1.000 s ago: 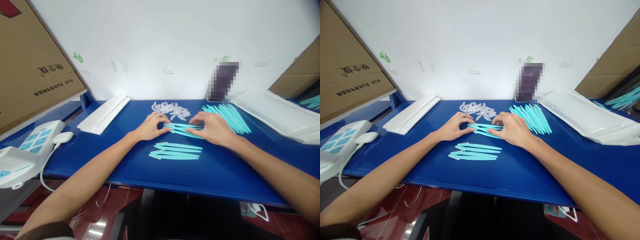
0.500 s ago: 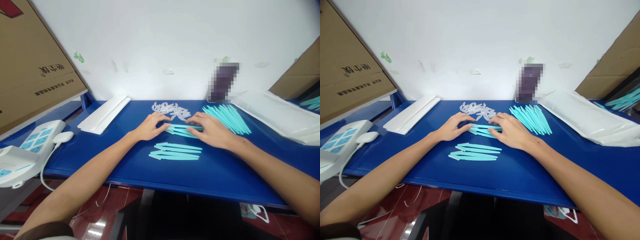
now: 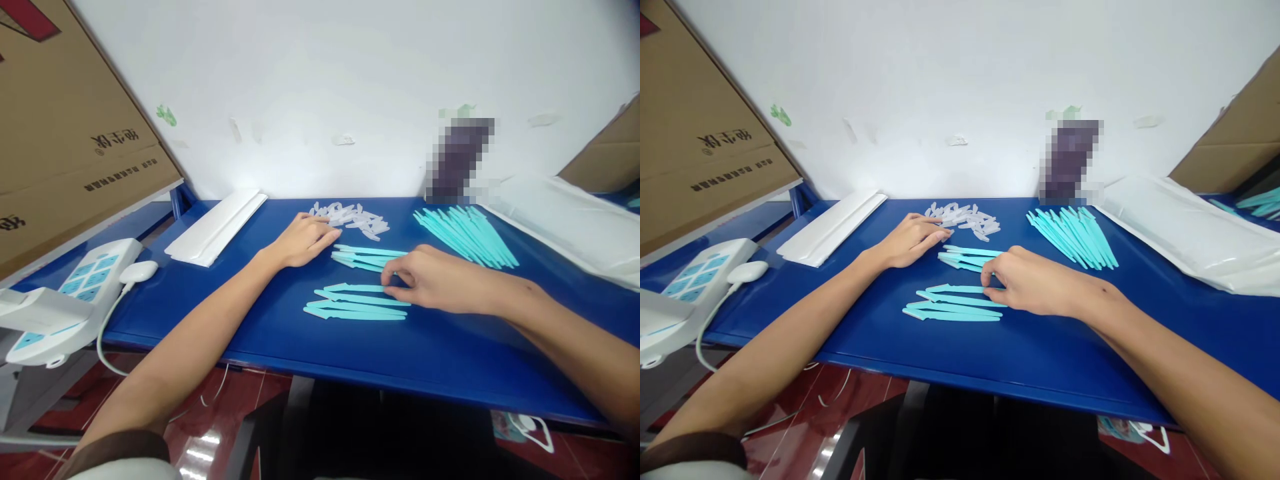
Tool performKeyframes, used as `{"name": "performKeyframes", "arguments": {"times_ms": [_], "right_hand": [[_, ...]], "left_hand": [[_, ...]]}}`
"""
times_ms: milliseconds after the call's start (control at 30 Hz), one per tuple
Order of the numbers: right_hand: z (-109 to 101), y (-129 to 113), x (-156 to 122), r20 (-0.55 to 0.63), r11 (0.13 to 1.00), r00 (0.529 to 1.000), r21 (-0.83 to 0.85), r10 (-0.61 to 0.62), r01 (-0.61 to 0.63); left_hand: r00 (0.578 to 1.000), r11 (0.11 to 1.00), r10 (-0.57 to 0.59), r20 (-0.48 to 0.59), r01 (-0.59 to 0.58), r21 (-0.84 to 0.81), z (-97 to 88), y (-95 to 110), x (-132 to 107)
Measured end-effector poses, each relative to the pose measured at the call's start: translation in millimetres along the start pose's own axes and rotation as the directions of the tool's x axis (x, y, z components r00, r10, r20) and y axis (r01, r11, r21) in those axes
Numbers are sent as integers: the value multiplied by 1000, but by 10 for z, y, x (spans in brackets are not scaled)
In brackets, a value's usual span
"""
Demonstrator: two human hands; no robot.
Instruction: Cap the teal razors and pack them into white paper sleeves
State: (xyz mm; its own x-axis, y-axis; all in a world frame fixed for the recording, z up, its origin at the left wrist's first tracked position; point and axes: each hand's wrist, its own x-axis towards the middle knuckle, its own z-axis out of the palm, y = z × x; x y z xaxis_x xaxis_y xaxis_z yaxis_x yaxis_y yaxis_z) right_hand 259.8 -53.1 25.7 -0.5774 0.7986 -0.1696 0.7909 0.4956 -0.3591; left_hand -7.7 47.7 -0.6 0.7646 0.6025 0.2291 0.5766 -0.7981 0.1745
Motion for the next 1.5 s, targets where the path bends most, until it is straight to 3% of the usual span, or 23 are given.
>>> {"name": "performKeyframes", "arguments": {"times_ms": [133,267,367,467,567,733,867,933,1233,1500], "right_hand": [[5,88,-25,-11,1000,1000,10,-11,11],[-20,133,-52,-62,995,994,18,-95,97],[-51,141,-45,-223,992,969,48,-106,120],[-54,176,-6,-450,994,890,33,-75,100],[-19,242,38,-528,999,849,26,-21,41],[58,339,82,-494,1000,869,18,13,-5],[85,331,94,-530,998,846,-2,-48,55],[82,293,95,-550,997,833,-1,-60,72],[95,275,100,-510,997,858,-74,-55,20],[73,263,90,-500,995,865,-103,-46,-6]], "left_hand": [[996,1000,-2,-92,1,-14,-23,-155,-63],[978,974,-159,-136,132,-186,11,-234,-106],[955,950,-276,-107,254,-181,13,-269,-118],[944,945,-317,-95,306,-114,-11,-299,-132],[963,966,-251,-98,243,-87,-30,-305,-153],[976,986,-105,-191,77,-147,-18,-211,-169],[916,981,-42,-400,-38,-191,9,-65,-158],[890,974,-40,-453,-66,-215,20,1,-153],[807,981,29,-590,-136,-138,11,143,-139],[808,976,42,-587,-159,-150,44,251,-129]]}}
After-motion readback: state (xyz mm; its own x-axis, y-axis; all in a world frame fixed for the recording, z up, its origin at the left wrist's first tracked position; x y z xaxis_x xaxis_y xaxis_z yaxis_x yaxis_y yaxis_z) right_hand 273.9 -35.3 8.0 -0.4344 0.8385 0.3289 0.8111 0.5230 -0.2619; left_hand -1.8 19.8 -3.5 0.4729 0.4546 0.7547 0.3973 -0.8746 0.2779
